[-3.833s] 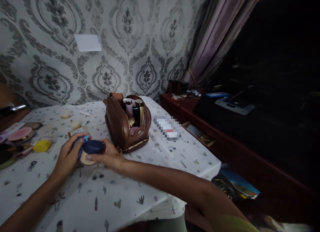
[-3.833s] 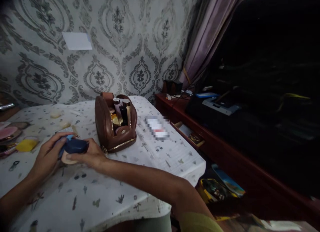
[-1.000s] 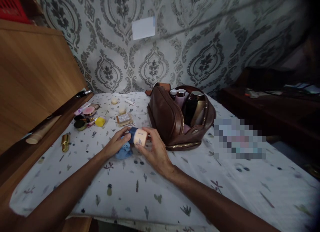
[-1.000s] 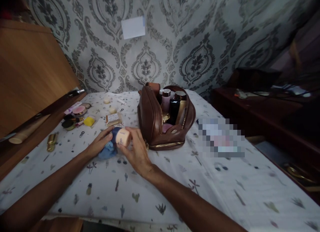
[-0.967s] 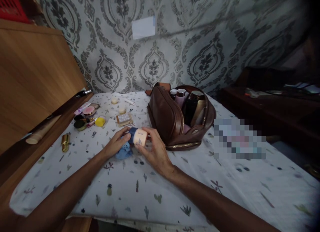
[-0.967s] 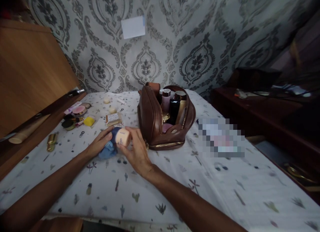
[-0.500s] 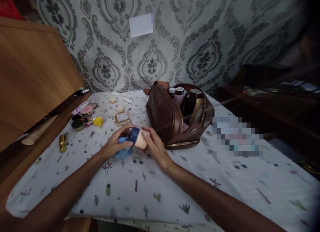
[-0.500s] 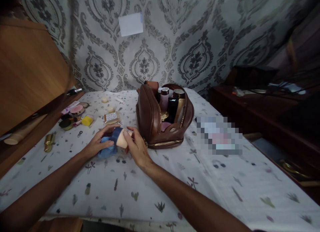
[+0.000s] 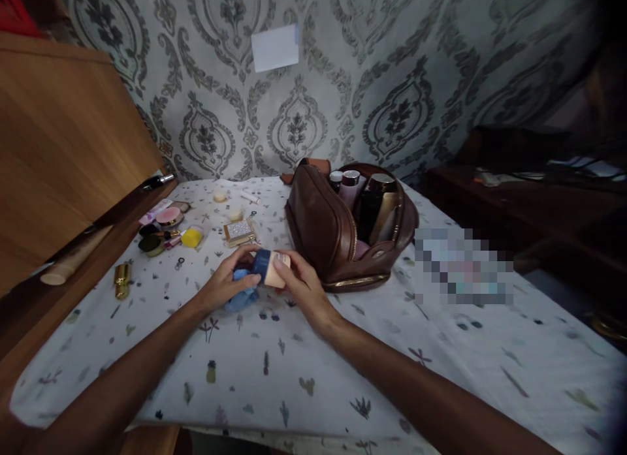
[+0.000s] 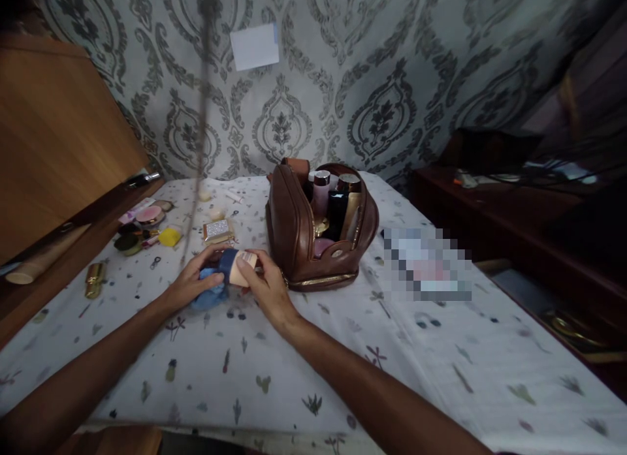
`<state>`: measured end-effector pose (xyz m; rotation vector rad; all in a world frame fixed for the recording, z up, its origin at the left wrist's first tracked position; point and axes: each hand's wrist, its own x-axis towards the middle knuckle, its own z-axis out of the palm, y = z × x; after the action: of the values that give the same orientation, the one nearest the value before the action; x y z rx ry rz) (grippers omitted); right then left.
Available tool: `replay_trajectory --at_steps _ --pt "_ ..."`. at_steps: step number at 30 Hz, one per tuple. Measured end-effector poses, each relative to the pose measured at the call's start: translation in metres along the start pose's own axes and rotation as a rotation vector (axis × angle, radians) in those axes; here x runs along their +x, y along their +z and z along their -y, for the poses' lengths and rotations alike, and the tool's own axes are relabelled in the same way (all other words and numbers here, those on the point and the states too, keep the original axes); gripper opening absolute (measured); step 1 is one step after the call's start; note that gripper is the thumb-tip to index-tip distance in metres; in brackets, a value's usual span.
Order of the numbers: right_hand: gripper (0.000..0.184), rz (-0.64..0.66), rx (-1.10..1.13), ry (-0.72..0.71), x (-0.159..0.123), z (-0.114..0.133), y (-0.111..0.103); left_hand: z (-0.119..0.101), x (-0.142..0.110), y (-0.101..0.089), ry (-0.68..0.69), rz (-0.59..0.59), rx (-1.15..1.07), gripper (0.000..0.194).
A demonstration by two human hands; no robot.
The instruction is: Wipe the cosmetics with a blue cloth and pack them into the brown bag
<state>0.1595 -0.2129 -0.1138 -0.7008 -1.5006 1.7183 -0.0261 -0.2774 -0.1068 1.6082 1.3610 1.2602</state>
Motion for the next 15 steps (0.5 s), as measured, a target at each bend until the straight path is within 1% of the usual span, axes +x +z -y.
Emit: replay_trajectory --at_steps 2,6,8,10,12,15 --pt "0.050 0.012 -0.040 -0.053 -0.0012 -0.0012 -0.0001 -0.0003 0.0001 -0.0004 -0.003 -0.012 0.004 0.054" --pt "0.052 0.015 -0.158 -0.206 -0.0043 -0.0033 0.0000 -0.0016 0.0006 -0.0013 -0.004 -0.014 -0.005 0.048" --pt "0.051 0.009 -0.174 -0.229 -0.0049 -0.0023 -0.0003 -0.0023 0.0007 -0.0021 0.007 -0.025 0.001 0.048" --pt "0.047 0.016 -0.159 -0.198 -0.0044 0.0001 -0.0008 -0.0031 0.0005 -0.0032 0.024 -0.023 0.008 0.052" --pt "0.043 0.033 -0.129 -0.109 -0.0032 0.0028 -0.0012 -0.0040 0.0000 -0.0045 0.033 -0.008 0.021 0.059" --pt "0.046 0.054 -0.071 0.038 -0.0012 0.0046 -0.0009 -0.0051 -0.0008 -0.0054 0.013 0.019 0.035 0.063"
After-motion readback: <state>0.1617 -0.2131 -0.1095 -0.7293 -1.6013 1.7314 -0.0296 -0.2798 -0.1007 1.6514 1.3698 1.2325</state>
